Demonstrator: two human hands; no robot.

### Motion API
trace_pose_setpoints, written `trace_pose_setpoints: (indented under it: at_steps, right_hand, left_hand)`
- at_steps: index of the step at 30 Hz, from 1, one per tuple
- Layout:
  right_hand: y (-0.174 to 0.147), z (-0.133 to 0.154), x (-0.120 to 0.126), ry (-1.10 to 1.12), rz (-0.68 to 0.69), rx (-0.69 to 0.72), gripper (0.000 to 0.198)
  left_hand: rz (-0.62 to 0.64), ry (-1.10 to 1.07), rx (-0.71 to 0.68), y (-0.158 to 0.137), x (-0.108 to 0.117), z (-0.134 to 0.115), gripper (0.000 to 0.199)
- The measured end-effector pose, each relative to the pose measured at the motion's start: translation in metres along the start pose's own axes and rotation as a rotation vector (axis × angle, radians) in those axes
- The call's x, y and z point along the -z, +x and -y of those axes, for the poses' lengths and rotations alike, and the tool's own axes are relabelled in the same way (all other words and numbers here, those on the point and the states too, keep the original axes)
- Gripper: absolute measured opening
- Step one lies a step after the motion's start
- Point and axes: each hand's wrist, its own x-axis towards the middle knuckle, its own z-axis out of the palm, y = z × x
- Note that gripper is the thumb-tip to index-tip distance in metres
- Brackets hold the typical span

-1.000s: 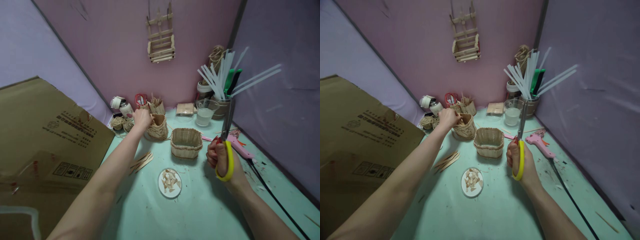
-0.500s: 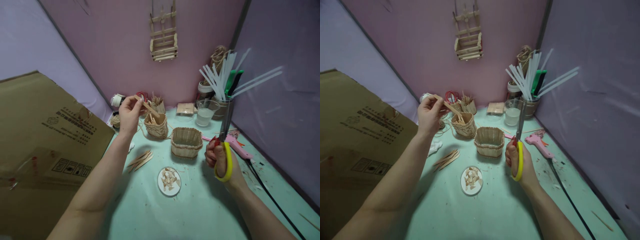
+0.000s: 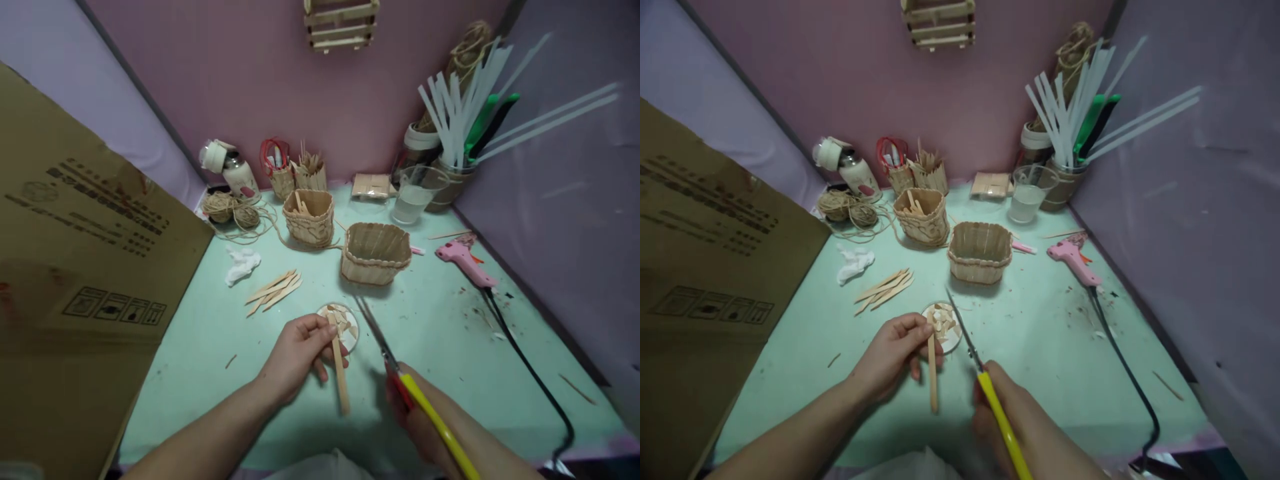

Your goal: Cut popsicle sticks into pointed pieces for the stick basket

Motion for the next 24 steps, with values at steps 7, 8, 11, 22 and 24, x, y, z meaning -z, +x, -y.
trace_pose_setpoints:
  at_steps: [7, 8, 11, 22, 24]
  right_hand:
    - [-0.018, 0.026, -0.007, -0.295, 0.165, -0.194, 0.034]
    - [-0.018, 0.032, -0.008, -0.305, 0.178, -0.205, 0.032]
    - [-0.017, 0.046, -0.013, -0.326, 0.232, -0.257, 0.024]
    - [-0.005, 0.051, -0.023, -0.430, 0.291, -0.293, 0.031]
    - [-0.004, 0.053, -0.024, -0.425, 0.284, -0.306, 0.031]
  left_hand:
    - [0.035, -0.047, 0.064, -0.011, -0.002, -0.002, 0.044]
    - [0.038, -0.054, 0.069, -0.013, -0.001, -0.002, 0.045]
    - [0.048, -0.067, 0.083, -0.015, 0.000, -0.001, 0.045]
    - [0.042, -0.043, 0.080, -0.020, 0.001, 0.003, 0.047]
    - [0.050, -0.036, 0.076, -0.020, 0.001, 0.003, 0.046]
